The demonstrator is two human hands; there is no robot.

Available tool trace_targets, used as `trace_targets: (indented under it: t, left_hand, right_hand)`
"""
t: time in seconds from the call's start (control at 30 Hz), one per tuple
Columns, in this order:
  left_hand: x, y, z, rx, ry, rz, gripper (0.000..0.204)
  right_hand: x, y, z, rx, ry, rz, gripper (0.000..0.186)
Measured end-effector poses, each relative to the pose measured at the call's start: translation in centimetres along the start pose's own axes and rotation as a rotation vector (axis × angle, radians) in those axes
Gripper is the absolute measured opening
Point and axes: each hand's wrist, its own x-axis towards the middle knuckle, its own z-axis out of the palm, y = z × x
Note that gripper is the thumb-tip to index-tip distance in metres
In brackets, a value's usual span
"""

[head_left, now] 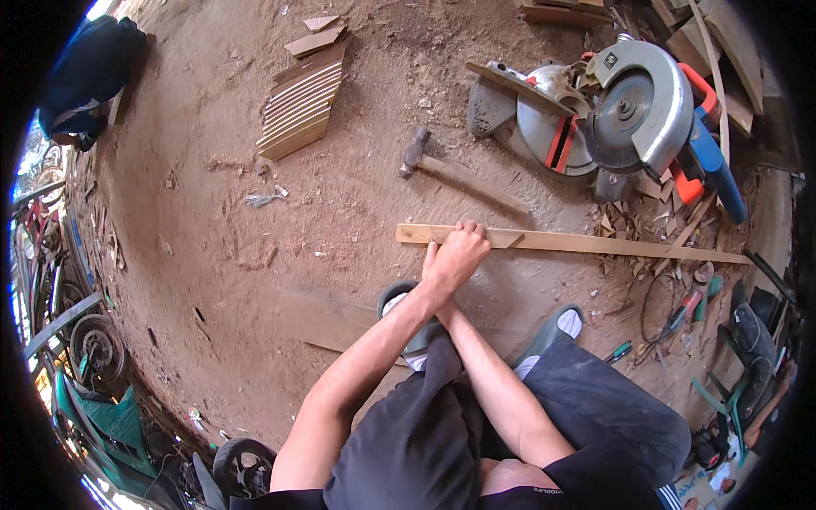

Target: The person uses pliers to remove nails from a thin piece of wood trim, then uses a pencil to mark cut lines on the wood surface while working on the ground in a workshop.

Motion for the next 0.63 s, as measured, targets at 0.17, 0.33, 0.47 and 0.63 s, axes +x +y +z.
trace_targets:
  t: [0.17, 0.33, 0.47, 0.63]
  left_hand:
    - [0.6, 0.2, -3.3, -0.117, -0.038, -0.001, 0.029]
    - [0.4, -0.3, -1.5, -0.191, 0.082, -0.043, 0.015]
    - [0.6, -0.4, -0.8, -0.189, 0.124, -0.003, 0.020]
    - [-1.2, -1.9, -1.5, -0.182, 0.106, 0.034, 0.027]
  right_hand:
    - [-0.1, 0.0, -1.4, 0.024, -0.056, 0.002, 0.023]
    - [-1.2, -1.4, -3.4, 0.032, -0.225, 0.026, 0.023]
    - [-3.1, -3.4, -7.3, -0.195, -0.469, -0.164, 0.023]
    - [-2.2, -14.4, -15.8, -0.701, -0.952, -0.178, 0.038]
